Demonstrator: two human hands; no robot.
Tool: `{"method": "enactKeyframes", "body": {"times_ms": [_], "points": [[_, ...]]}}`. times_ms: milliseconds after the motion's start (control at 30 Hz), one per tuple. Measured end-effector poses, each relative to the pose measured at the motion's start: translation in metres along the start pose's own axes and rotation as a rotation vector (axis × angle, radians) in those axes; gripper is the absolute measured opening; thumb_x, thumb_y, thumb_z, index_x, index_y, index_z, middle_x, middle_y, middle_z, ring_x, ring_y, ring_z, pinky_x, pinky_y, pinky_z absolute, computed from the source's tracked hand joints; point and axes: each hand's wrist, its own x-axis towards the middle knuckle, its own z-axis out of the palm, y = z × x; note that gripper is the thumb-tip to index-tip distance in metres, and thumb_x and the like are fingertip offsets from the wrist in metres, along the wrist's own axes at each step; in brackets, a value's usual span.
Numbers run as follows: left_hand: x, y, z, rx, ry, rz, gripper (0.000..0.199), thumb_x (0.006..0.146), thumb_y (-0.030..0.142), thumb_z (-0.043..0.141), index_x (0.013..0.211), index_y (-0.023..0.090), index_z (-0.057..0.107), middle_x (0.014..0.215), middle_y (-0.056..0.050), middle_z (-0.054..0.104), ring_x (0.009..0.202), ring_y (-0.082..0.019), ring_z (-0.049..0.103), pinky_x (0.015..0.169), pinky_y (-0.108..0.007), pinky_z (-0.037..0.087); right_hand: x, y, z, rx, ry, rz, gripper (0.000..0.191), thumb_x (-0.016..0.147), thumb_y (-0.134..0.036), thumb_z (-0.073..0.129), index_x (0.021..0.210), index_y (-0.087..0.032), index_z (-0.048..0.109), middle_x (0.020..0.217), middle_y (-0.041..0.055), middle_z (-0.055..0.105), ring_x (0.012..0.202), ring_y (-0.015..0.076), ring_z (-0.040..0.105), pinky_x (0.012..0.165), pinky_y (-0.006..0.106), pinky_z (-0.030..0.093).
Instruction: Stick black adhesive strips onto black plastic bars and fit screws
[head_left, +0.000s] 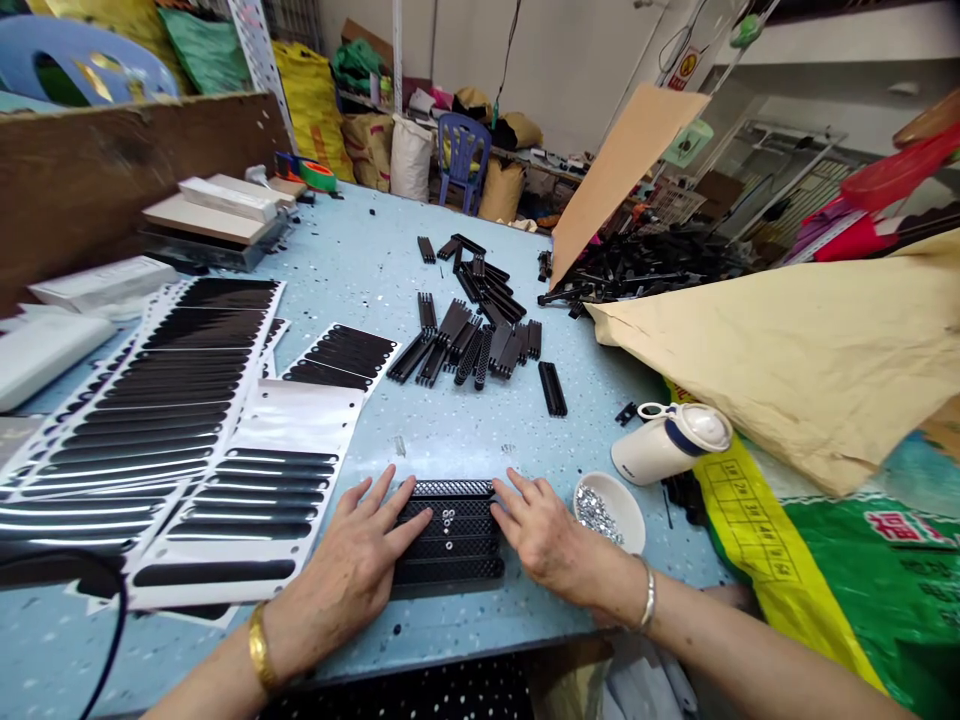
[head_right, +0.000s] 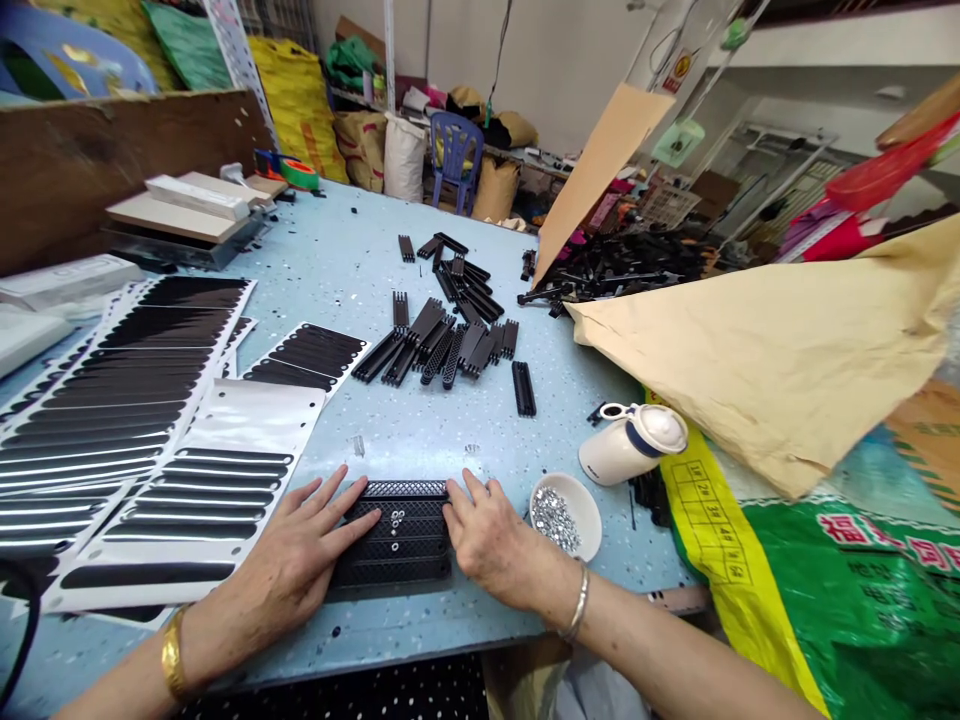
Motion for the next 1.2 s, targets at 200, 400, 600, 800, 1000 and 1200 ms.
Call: {"method": "enactKeyframes", "body": {"times_ms": [200,400,600,800,1000,1200], "points": [[-0.001,0.001,-0.001,0.017,-0.015,-0.001,0.063,0.074,-0.002,0.045,0.13,0.024,0.058,0.145,-0.014,0.046,0.137,-0.039,0.035,0.101,-0.059,0.036,-0.003,0.013,-0.003,0.112,-0.062,0.043,0.037,0.09,-0.009,0.048,0.125,-0.012,0.057,0.133,0.0231,0.053,0.124,0.0372,0.048,0.086,0.05,0.048],[-0.011,-0.007,-0.005,0.044,-0.019,-0.038,0.065,0.073,-0.002,0.045,0.131,0.026,0.056,0.145,-0.014,0.046,0.138,-0.039,0.032,0.103,-0.061,0.034,-0.011,-0.002,0.019,0.158,-0.041,0.131,0.056,0.076,0.0,0.047,0.132,-0.007,0.053,0.136,0.0237,0.051,0.126,0.0406,0.045,0.091,0.054,0.047],[-0.023,-0.019,-0.005,0.07,-0.025,-0.067,0.068,0.074,-0.001,0.044,0.134,0.03,0.053,0.145,-0.012,0.047,0.138,-0.04,0.033,0.101,-0.062,0.035,-0.016,-0.008,0.03,0.149,-0.016,0.158,0.06,0.075,0.0,0.048,0.135,-0.008,0.05,0.138,0.0233,0.049,0.127,0.0411,0.045,0.094,0.055,0.047],[-0.025,-0.021,-0.004,-0.124,-0.013,-0.108,0.056,0.086,0.005,0.039,0.136,0.029,0.049,0.139,-0.008,0.055,0.132,-0.032,0.046,0.098,-0.057,0.045,-0.014,-0.008,0.029,0.147,-0.004,0.16,0.058,0.075,0.0,0.046,0.133,-0.008,0.052,0.136,0.0235,0.051,0.126,0.0401,0.046,0.092,0.054,0.048],[-0.022,-0.014,-0.005,-0.199,0.043,-0.091,0.049,0.089,0.007,0.038,0.135,0.023,0.049,0.135,-0.009,0.059,0.129,-0.029,0.05,0.094,-0.051,0.051,-0.013,-0.009,0.026,0.169,0.013,0.174,0.058,0.075,0.002,0.045,0.131,-0.007,0.055,0.136,0.0238,0.052,0.126,0.0392,0.047,0.093,0.054,0.048],[-0.02,-0.006,-0.004,-0.098,0.092,-0.061,0.051,0.083,0.002,0.037,0.13,0.016,0.051,0.127,-0.013,0.064,0.122,-0.032,0.056,0.086,-0.053,0.054,-0.012,-0.009,0.026,0.173,0.019,0.174,0.058,0.074,0.001,0.046,0.131,-0.008,0.054,0.136,0.0236,0.051,0.127,0.039,0.046,0.093,0.055,0.048]]}}
